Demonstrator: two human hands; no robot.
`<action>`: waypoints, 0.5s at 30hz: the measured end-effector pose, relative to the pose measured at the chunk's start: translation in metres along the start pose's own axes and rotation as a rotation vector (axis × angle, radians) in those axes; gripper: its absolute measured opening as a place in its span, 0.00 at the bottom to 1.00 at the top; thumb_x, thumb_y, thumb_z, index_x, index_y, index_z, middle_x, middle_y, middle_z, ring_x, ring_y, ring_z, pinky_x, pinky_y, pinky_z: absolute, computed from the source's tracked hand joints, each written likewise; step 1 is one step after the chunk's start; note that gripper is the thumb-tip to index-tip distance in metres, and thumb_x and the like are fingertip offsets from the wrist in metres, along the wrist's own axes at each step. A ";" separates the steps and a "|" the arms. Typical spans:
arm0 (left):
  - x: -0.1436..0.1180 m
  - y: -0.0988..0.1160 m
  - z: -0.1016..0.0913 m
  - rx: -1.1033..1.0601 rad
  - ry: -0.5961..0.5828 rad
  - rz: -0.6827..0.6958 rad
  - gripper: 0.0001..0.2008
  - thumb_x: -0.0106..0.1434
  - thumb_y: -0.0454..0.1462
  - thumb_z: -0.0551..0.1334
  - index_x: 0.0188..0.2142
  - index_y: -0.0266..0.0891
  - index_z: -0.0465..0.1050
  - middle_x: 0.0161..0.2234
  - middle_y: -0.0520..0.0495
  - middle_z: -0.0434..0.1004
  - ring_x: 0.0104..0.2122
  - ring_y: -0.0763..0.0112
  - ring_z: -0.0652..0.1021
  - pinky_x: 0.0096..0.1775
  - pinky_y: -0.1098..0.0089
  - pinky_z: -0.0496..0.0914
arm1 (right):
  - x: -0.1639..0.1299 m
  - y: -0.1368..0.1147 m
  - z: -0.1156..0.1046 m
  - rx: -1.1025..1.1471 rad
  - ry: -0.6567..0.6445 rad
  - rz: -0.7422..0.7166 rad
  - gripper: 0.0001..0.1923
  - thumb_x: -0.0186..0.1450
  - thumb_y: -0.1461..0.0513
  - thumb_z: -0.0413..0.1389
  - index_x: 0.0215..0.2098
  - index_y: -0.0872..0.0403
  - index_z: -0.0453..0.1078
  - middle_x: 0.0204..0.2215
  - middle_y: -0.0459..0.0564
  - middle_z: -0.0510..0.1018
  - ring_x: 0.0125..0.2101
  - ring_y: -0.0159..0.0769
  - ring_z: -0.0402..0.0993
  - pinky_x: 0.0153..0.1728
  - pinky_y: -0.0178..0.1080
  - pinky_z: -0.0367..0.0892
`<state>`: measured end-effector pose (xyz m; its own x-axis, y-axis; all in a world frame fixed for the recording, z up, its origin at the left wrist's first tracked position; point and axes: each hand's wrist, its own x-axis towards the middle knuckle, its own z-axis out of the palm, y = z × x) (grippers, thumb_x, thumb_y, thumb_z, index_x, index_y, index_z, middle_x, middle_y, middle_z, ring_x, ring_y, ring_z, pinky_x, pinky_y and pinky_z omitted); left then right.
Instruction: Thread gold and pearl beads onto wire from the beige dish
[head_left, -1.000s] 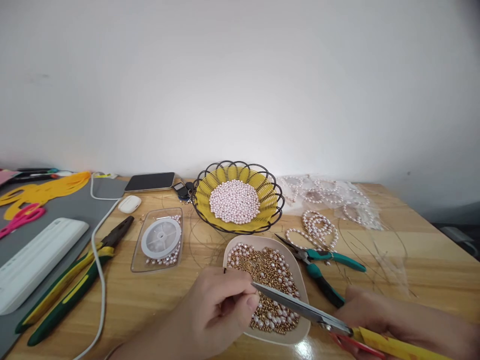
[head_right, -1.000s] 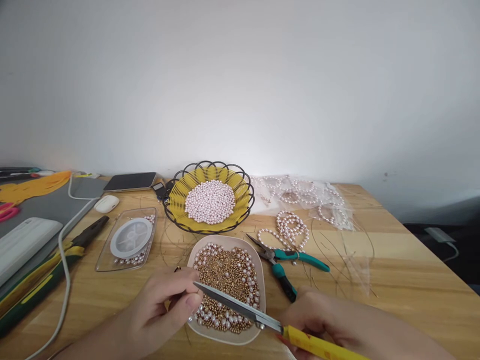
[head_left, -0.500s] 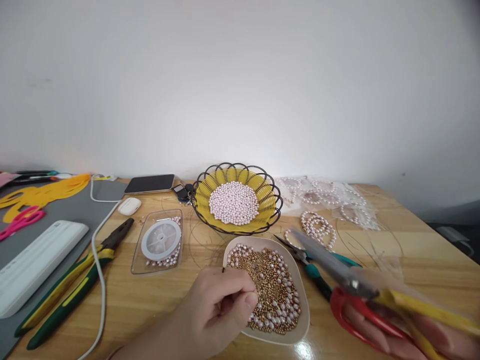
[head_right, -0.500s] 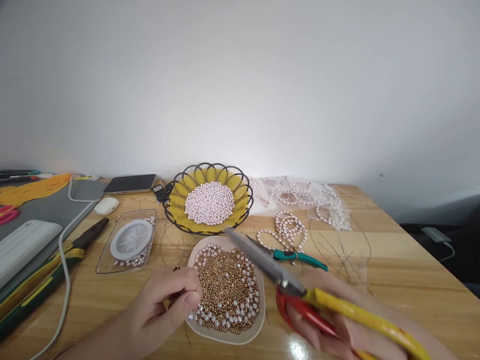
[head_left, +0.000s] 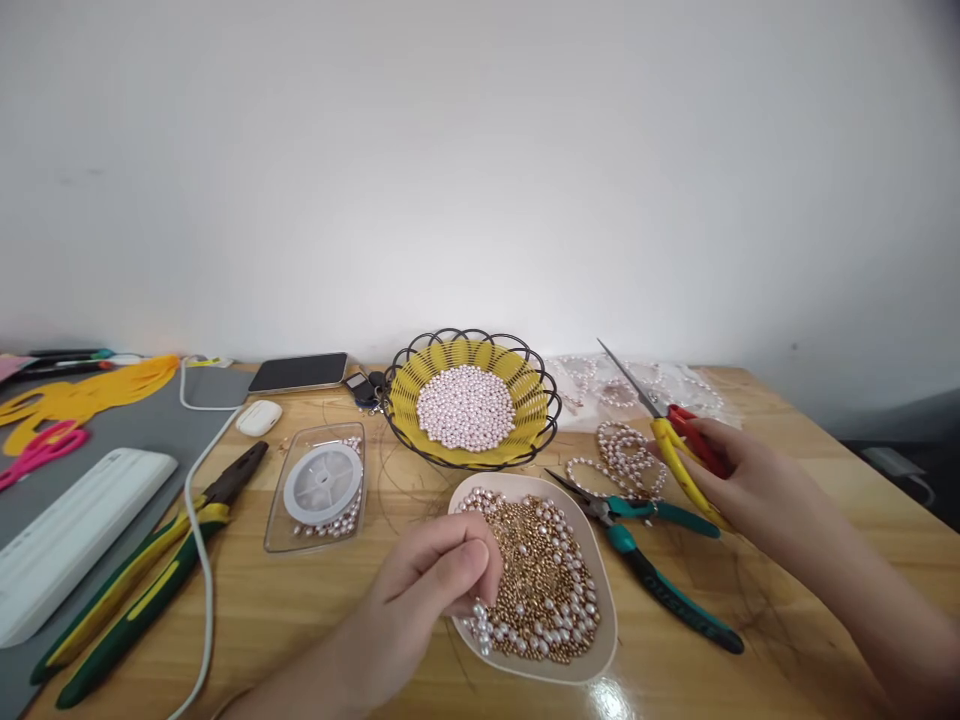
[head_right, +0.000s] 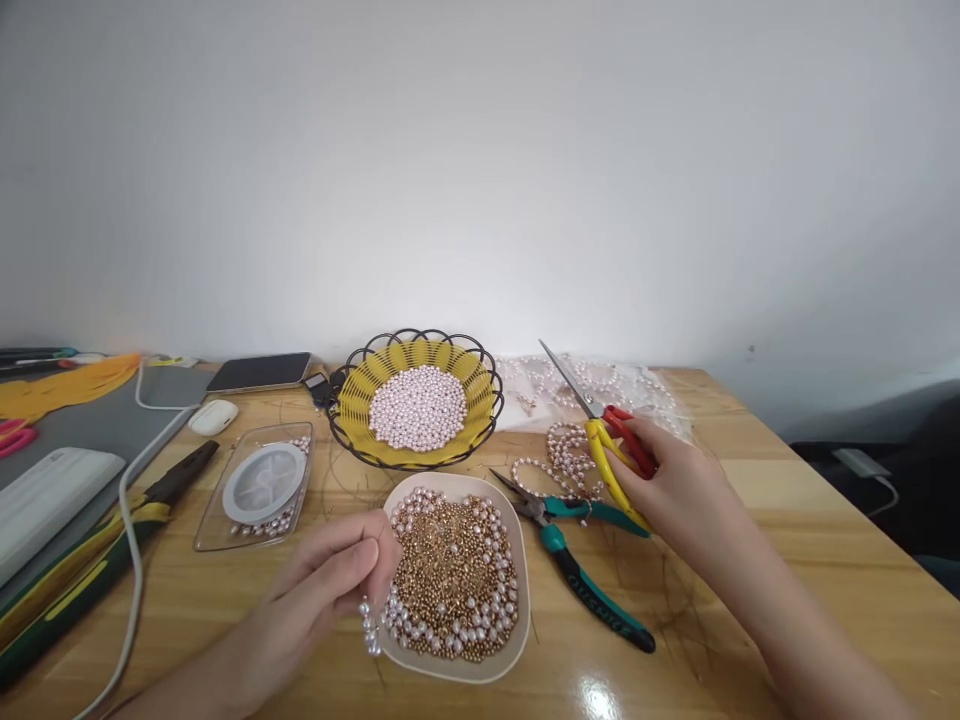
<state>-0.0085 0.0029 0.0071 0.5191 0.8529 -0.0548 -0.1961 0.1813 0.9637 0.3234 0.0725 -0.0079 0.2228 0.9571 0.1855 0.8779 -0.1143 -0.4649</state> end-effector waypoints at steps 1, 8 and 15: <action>0.000 -0.001 -0.001 -0.039 -0.002 -0.014 0.22 0.72 0.50 0.58 0.26 0.38 0.64 0.26 0.53 0.60 0.26 0.72 0.59 0.28 0.70 0.52 | 0.002 0.001 0.000 -0.015 -0.038 0.044 0.27 0.53 0.40 0.51 0.35 0.51 0.73 0.23 0.52 0.79 0.24 0.49 0.76 0.25 0.43 0.66; 0.000 -0.002 -0.001 -0.209 0.004 -0.047 0.22 0.68 0.51 0.63 0.25 0.38 0.65 0.24 0.54 0.61 0.24 0.74 0.59 0.27 0.71 0.52 | 0.013 0.015 0.001 -0.102 -0.137 0.107 0.34 0.51 0.38 0.49 0.42 0.52 0.76 0.29 0.57 0.82 0.31 0.57 0.79 0.31 0.47 0.68; 0.001 -0.002 -0.002 -0.133 0.040 0.006 0.23 0.70 0.50 0.62 0.25 0.38 0.64 0.24 0.54 0.60 0.25 0.73 0.59 0.28 0.70 0.52 | 0.018 0.029 0.003 -0.070 -0.105 0.071 0.28 0.53 0.40 0.54 0.37 0.52 0.77 0.27 0.57 0.80 0.29 0.54 0.78 0.28 0.47 0.67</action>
<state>-0.0091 0.0046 0.0049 0.4848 0.8724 -0.0623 -0.3085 0.2372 0.9212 0.3510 0.0871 -0.0207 0.2431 0.9681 0.0609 0.8896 -0.1975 -0.4119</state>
